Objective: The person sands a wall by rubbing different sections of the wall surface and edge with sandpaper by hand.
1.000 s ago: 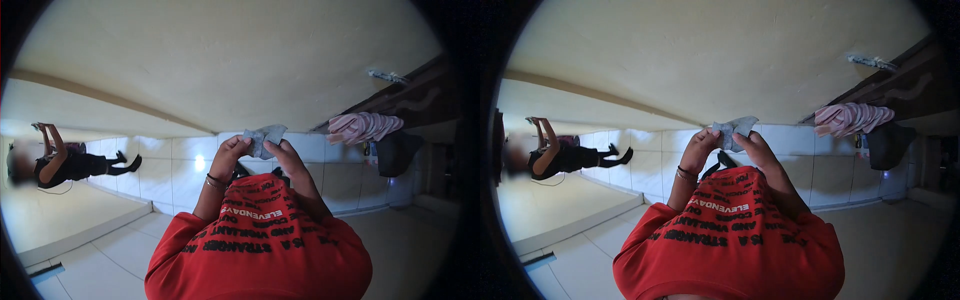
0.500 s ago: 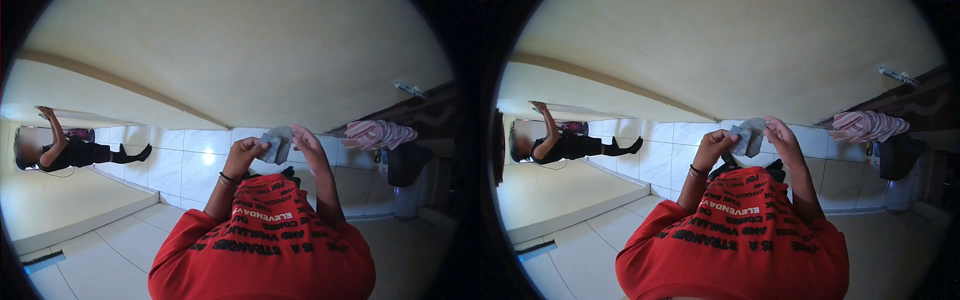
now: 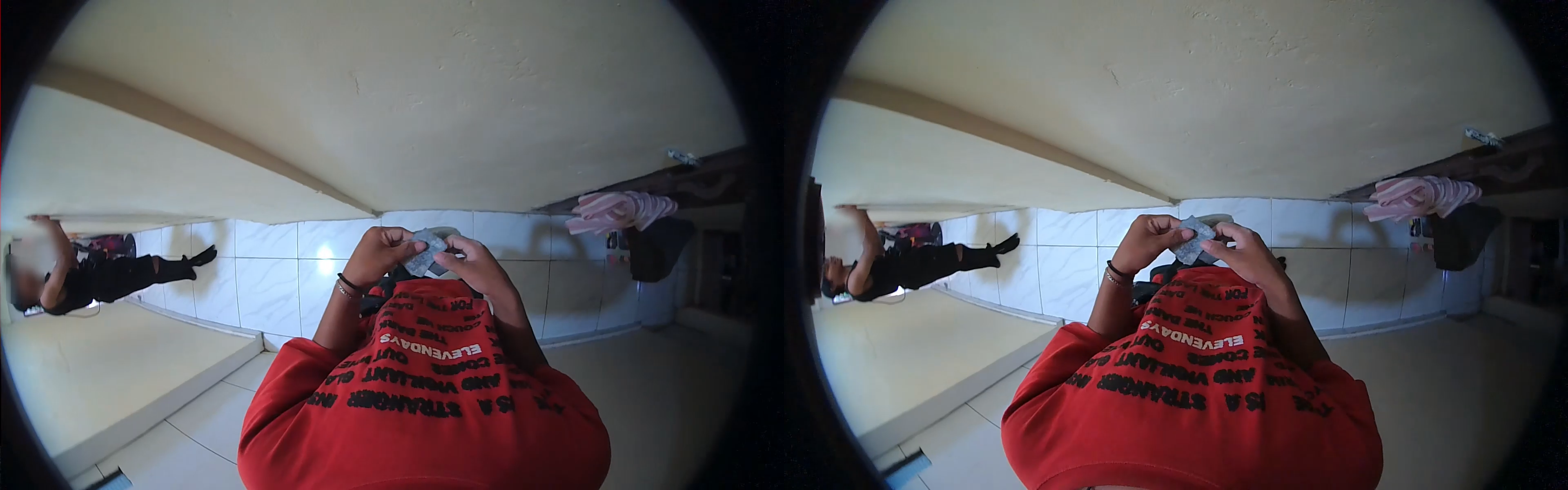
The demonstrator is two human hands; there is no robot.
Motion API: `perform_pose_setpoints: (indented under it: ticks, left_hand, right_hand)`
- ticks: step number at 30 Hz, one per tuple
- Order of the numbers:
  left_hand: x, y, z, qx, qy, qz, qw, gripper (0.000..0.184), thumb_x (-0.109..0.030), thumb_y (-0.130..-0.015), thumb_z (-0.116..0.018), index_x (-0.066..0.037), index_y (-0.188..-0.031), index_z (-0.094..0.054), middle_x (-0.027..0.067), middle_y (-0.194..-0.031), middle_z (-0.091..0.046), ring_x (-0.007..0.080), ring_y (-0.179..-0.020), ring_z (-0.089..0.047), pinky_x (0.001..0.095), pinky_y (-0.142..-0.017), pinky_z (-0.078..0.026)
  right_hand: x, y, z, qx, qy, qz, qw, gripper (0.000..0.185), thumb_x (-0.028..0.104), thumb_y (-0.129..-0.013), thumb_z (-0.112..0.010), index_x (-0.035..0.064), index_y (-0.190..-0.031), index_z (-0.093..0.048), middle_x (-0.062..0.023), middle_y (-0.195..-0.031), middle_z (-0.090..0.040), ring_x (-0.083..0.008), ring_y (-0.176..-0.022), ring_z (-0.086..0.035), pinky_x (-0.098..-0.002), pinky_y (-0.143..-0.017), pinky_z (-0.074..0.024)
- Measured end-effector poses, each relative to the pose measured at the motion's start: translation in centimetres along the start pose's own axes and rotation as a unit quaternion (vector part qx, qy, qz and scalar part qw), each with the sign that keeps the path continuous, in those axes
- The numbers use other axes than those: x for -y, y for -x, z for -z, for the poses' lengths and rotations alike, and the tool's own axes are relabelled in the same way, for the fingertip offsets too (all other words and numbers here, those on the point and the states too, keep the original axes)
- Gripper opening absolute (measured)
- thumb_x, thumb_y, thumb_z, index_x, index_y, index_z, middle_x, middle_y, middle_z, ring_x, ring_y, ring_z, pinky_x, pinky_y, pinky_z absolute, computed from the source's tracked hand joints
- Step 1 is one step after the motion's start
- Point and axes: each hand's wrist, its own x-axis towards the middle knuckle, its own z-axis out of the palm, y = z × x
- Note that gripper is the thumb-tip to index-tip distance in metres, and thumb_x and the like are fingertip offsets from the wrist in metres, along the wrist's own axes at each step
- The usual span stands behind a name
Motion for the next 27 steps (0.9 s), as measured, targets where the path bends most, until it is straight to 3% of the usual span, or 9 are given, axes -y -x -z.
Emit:
perform_pose_setpoints:
  ticks: [10, 12, 13, 14, 18, 20, 22, 23, 27]
  left_hand:
    - [-0.6, -1.6, 2.3, 0.072, -0.039, 0.005, 0.997, 0.018, -0.016, -0.079, -0.063, 0.001, -0.086, -0.065, 0.0012, -0.069, -0.062, 0.0047, -0.061, -0.052, 0.0203, -0.058, -0.043]
    - [-0.1, -1.7, 2.9, -0.014, -0.023, -0.023, 0.999, 0.018, -0.014, -0.08, -0.061, 0.002, -0.087, -0.064, 0.0021, -0.072, -0.063, 0.0049, -0.064, -0.053, 0.0199, -0.06, -0.043]
    - [0.4, -1.9, 3.4, -0.029, 0.022, -0.037, 0.999, 0.027, -0.013, -0.08, -0.06, 0.003, -0.101, -0.058, 0.0034, -0.073, -0.064, 0.0042, -0.065, -0.052, 0.0191, -0.061, -0.042]
    - [0.4, -1.8, 4.0, -0.04, 0.023, -0.038, 0.998, 0.027, -0.013, -0.08, -0.06, 0.003, -0.101, -0.058, 0.0034, -0.073, -0.064, 0.0042, -0.065, -0.052, 0.0191, -0.061, -0.042]
    - [2.1, -1.4, 7.0, -0.345, -0.063, 0.033, 0.936, 0.06, -0.012, -0.076, -0.062, 0.006, -0.125, -0.034, 0.0045, -0.069, -0.063, 0.003, -0.066, -0.053, 0.0173, -0.062, -0.042]
    - [5.6, -2.4, 8.8, -0.395, -0.013, 0.029, 0.918, 0.048, -0.009, -0.076, -0.061, 0.006, -0.118, -0.042, 0.0053, -0.073, -0.063, 0.0069, -0.065, -0.056, 0.0196, -0.064, -0.045]
    - [7.8, -3.4, 10.1, -0.4, 0.352, 0.045, 0.845, 0.027, -0.006, -0.077, -0.057, 0.002, -0.102, -0.049, 0.0046, -0.075, -0.06, 0.0127, -0.063, -0.058, 0.025, -0.066, -0.05]
    - [8.8, -3.9, 10.7, -0.401, 0.374, 0.03, 0.836, 0.013, -0.005, -0.078, -0.053, -0.003, -0.09, -0.048, 0.0068, -0.081, -0.056, 0.0172, -0.069, -0.059, 0.0334, -0.071, -0.051]
    - [5.9, -6.1, 12.0, -0.419, 0.411, -0.069, 0.806, 0.017, -0.007, -0.079, -0.048, -0.003, -0.095, -0.045, 0.0093, -0.092, -0.053, 0.0188, -0.084, -0.055, 0.0385, -0.078, -0.048]
  right_hand:
    - [0.6, -1.5, 0.9, 0.11, -0.092, -0.185, 0.972, 0.034, 0.032, -0.084, -0.053, -0.0011, -0.092, -0.058, -0.0094, -0.089, -0.059, -0.0166, -0.082, -0.057, -0.0304, -0.064, -0.0506]
    - [1.1, -2.5, 1.9, 0.097, -0.125, -0.207, 0.966, 0.032, 0.03, -0.083, -0.053, -0.0005, -0.092, -0.057, -0.0108, -0.091, -0.058, -0.0187, -0.085, -0.058, -0.0319, -0.064, -0.051]
    - [0.7, -3.3, 2.9, 0.079, -0.134, -0.191, 0.969, 0.031, 0.029, -0.083, -0.054, -0.0008, -0.09, -0.057, -0.0116, -0.091, -0.058, -0.0194, -0.086, -0.059, -0.0313, -0.064, -0.0508]
    - [0.2, -4.2, 3.9, 0.062, -0.143, -0.175, 0.972, 0.029, 0.028, -0.082, -0.054, -0.001, -0.089, -0.056, -0.0124, -0.091, -0.058, -0.0201, -0.086, -0.059, -0.0308, -0.064, -0.0506]
    - [1.8, -8.3, 6.5, 0.04, -0.155, -0.146, 0.976, 0.025, 0.026, -0.081, -0.054, 0.0007, -0.078, -0.054, -0.0074, -0.074, -0.054, -0.025, -0.086, -0.06, -0.0319, -0.063, -0.0509]
    - [2.5, -10.5, 7.3, 0.061, -0.156, -0.131, 0.977, 0.024, 0.025, -0.081, -0.055, 0.001, -0.077, -0.054, -0.0066, -0.073, -0.054, -0.0237, -0.082, -0.06, -0.0315, -0.065, -0.0511]
    - [3.4, -11.9, 7.7, 0.066, -0.148, -0.1, 0.982, 0.022, 0.022, -0.08, -0.054, 0.0008, -0.077, -0.054, -0.0064, -0.073, -0.054, -0.0215, -0.079, -0.06, -0.0319, -0.065, -0.0513]
    - [4.2, -12.1, 7.7, 0.067, -0.166, -0.1, 0.979, 0.02, 0.021, -0.08, -0.054, 0.0006, -0.078, -0.055, -0.0066, -0.074, -0.054, -0.0194, -0.077, -0.059, -0.0319, -0.067, -0.0513]
    - [4.2, -13.0, 7.8, 0.087, -0.164, -0.104, 0.977, 0.021, 0.021, -0.079, -0.054, 0.0007, -0.077, -0.055, -0.0064, -0.074, -0.054, -0.0193, -0.077, -0.059, -0.0323, -0.068, -0.0509]
